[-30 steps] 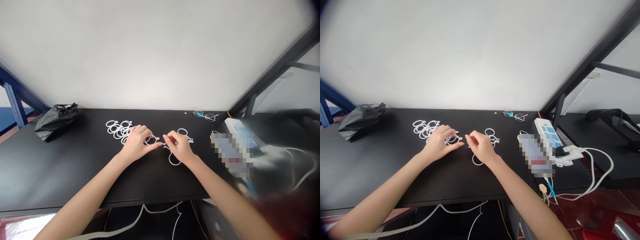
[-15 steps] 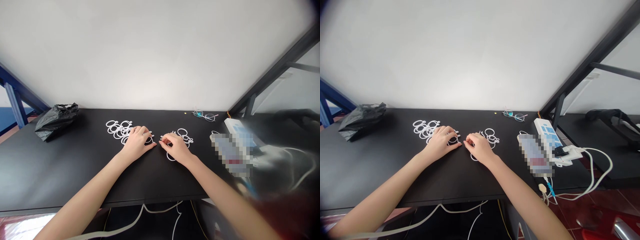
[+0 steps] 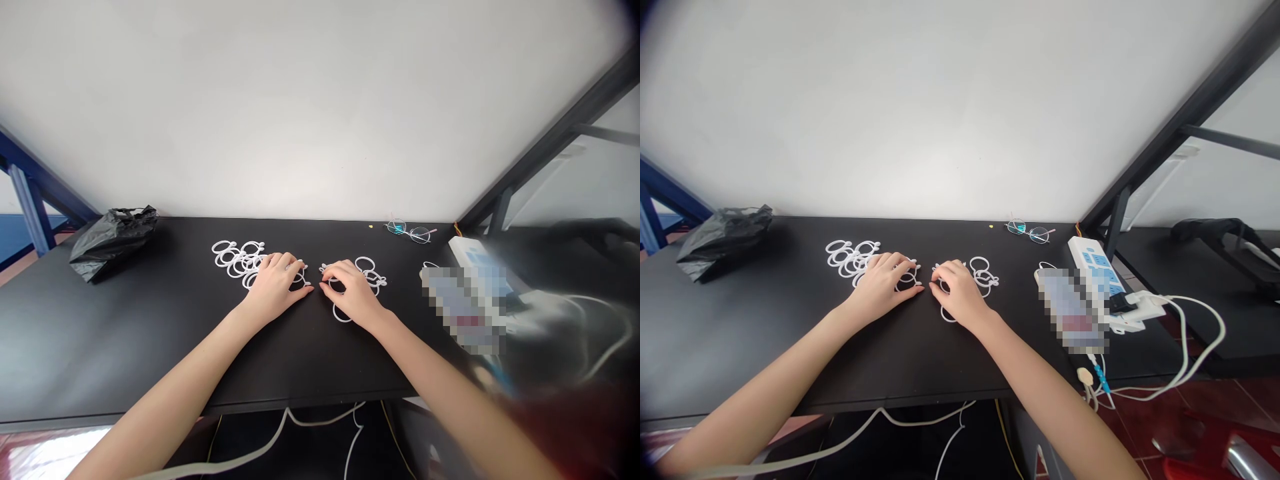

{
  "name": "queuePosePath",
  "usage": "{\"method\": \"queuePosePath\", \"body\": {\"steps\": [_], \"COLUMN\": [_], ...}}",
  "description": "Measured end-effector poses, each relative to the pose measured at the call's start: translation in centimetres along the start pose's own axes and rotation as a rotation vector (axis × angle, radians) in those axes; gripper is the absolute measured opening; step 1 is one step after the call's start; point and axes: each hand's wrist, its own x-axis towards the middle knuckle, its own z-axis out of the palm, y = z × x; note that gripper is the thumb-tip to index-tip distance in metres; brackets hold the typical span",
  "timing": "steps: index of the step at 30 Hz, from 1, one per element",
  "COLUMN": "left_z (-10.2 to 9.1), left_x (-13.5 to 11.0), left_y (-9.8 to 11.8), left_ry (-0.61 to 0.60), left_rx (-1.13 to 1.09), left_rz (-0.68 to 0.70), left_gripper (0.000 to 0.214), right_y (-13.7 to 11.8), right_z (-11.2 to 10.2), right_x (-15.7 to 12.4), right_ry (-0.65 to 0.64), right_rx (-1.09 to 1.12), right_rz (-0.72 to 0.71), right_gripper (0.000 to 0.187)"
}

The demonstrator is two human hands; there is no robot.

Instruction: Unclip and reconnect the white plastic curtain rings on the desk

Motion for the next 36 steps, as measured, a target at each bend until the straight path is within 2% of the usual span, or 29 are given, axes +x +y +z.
{"method": "queuePosePath", "body": {"steps": [4,8,19,29,36], "left_z": [-0.05,-0.14,-0.07,0.03,0.13], "left_x": [-0.03,-0.03,-0.03,-0.04,-0.09], "left_y": [0.14,0.28,0.30,0.32,0.30], "left_ry": [0.004,-0.003,-0.014,-0.018,-0.012], "left_rx": [0.014,0.017,-0.025,-0.018,-0.027], "left_rz": [0.003,0.003,-0.012,0.001,0.013], "left_gripper": [0.035,0.034,0.030,0.031,0.029], "right_y": [0.03,0.07,0.27,0.08,-0.11], "right_z": [-0.09,-0.05,0.05,0.24,0.04], "right_x": [0.04,-0.03,0.11,-0.01,0.04], "right_ry": [-0.010,-0.056,-0.088,-0.031,0.133], "right_rx": [-0.066,-0.041,0.019,0.030,0.038], "right_rz": [0.075,0.129,0.131,0.149,0.066], "right_gripper": [0.009,0.007,0.016,0.014,0.010]}}
